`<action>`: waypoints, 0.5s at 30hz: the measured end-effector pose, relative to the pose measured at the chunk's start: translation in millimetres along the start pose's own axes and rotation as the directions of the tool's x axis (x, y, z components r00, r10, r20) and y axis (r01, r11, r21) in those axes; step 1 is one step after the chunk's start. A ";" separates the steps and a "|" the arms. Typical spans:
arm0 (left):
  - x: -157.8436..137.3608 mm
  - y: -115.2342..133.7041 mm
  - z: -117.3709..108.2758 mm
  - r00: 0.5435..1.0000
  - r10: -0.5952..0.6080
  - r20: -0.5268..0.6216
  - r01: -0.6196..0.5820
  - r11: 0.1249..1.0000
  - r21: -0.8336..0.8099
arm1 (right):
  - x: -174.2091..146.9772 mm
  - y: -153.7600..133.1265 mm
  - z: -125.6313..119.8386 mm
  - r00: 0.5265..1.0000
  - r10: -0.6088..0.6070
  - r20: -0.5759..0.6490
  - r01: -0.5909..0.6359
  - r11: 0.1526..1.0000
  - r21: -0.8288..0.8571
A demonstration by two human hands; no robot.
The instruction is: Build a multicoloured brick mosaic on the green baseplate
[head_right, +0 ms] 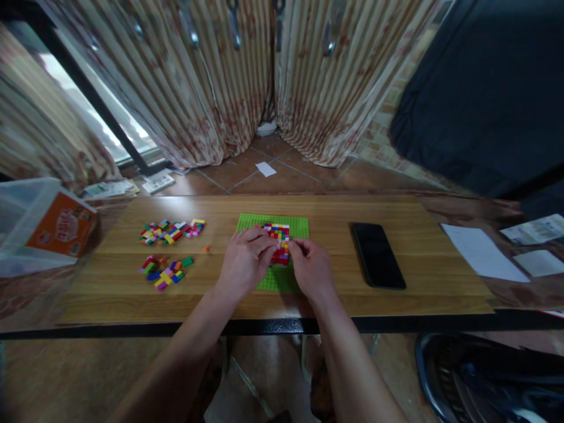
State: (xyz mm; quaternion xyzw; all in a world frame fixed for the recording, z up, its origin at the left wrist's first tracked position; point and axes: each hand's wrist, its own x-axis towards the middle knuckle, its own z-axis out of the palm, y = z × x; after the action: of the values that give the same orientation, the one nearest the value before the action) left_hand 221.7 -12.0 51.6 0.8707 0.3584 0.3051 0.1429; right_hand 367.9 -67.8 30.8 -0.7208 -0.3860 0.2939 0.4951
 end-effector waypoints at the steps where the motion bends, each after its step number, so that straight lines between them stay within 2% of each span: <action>1: -0.1 0.6 0.4 1.000 0.008 0.009 -0.008 1.000 0.019 | -0.1 -0.7 -0.3 1.000 -0.004 0.006 0.004 1.000 0.001; 7: 0.0 4.7 3.0 1.000 -0.004 0.016 0.002 0.997 0.071 | 0.1 -0.7 -1.1 1.000 -0.008 0.023 0.007 1.000 0.015; 15: 4.0 8.4 7.4 1.000 -0.026 0.014 0.026 1.000 -0.014 | 1.9 4.0 -0.1 0.999 -0.030 0.017 0.030 0.999 0.014</action>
State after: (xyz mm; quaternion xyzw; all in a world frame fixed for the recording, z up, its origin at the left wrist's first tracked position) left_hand 233.1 -15.2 51.6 0.8670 0.3666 0.2995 0.1556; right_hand 370.0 -67.1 27.0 -0.7089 -0.3988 0.2954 0.5012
